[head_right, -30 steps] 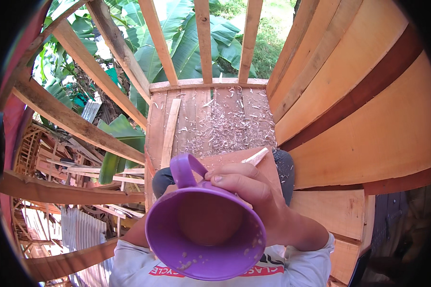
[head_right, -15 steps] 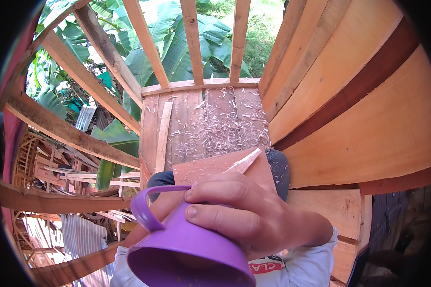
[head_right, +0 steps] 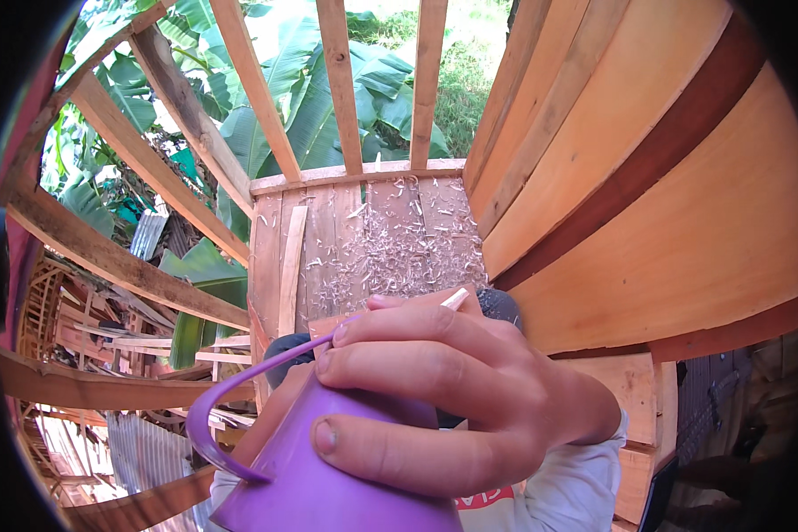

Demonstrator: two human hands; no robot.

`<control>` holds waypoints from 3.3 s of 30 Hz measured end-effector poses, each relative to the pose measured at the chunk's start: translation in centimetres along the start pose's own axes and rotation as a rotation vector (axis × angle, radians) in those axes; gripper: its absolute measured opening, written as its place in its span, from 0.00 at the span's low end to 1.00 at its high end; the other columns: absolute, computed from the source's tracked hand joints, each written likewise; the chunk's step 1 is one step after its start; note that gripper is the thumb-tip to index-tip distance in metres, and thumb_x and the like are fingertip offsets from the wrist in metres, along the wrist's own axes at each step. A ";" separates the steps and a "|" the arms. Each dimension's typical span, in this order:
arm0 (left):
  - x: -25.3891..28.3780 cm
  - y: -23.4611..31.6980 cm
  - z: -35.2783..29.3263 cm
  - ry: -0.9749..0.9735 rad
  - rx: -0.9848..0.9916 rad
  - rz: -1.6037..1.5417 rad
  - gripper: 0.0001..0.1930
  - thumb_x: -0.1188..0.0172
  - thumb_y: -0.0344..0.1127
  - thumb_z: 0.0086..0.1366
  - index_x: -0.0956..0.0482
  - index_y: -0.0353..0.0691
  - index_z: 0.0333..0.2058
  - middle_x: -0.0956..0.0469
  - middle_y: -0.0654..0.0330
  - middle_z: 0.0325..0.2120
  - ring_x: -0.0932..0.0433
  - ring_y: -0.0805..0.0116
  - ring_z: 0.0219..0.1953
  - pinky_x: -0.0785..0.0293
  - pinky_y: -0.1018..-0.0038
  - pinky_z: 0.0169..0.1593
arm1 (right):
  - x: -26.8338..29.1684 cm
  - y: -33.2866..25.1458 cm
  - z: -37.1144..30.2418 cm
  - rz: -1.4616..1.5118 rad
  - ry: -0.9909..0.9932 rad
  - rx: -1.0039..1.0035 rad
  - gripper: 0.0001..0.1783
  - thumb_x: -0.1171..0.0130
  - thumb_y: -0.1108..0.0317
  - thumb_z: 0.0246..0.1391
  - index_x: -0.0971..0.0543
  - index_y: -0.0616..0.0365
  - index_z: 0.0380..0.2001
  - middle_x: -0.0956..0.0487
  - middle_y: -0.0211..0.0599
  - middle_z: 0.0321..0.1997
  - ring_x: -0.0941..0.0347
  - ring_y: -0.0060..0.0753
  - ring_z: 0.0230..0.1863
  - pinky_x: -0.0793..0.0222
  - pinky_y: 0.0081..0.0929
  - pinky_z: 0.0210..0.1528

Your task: The person sits cross-legged on a wooden platform and uses a curved knife to shave and shape a long, thin piece of wood. They hold the wood against a flat board on their lap and repeatedly scrape the surface to remove shavings, refining the wood's shape.

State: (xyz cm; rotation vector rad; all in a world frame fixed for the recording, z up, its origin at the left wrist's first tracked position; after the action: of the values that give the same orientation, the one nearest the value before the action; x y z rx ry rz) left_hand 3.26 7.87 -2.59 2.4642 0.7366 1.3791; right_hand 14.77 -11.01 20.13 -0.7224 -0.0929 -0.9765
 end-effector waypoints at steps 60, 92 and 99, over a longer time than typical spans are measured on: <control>0.5 -0.1 0.1 -0.065 0.039 0.035 0.29 0.37 0.59 0.53 0.29 0.38 0.38 0.20 0.49 0.32 0.21 0.48 0.37 0.27 0.61 0.39 | 2.8 1.0 -0.4 -0.006 0.093 0.124 0.26 0.30 0.68 0.42 0.27 0.58 0.47 0.23 0.47 0.43 0.22 0.47 0.42 0.23 0.38 0.43; 1.2 1.0 1.9 -0.111 -0.055 0.141 0.28 0.34 0.56 0.51 0.27 0.35 0.36 0.21 0.48 0.34 0.21 0.49 0.38 0.26 0.59 0.40 | 28.4 -20.5 -19.2 -0.638 1.499 -0.226 0.34 0.41 0.53 0.52 0.34 0.66 0.55 0.30 0.41 0.53 0.32 0.43 0.53 0.39 0.35 0.55; 0.1 1.2 2.3 -0.084 -0.086 0.185 0.28 0.34 0.57 0.51 0.29 0.36 0.34 0.22 0.50 0.29 0.20 0.48 0.34 0.26 0.58 0.37 | 32.6 -24.3 -21.6 -0.694 1.446 -0.270 0.30 0.40 0.59 0.52 0.33 0.63 0.55 0.30 0.38 0.54 0.34 0.37 0.56 0.41 0.34 0.60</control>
State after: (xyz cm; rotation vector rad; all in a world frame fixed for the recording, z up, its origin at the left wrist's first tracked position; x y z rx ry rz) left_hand 5.57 7.07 -3.22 2.5575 0.4309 1.3277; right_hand 9.34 -55.95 28.60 -0.0562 1.1331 -2.0000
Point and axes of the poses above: each hand's wrist, its own z-axis towards the middle knuckle, its own x-axis out of the back of the hand, y = z × x, the point moved 2 cm from there along z, towards the middle knuckle
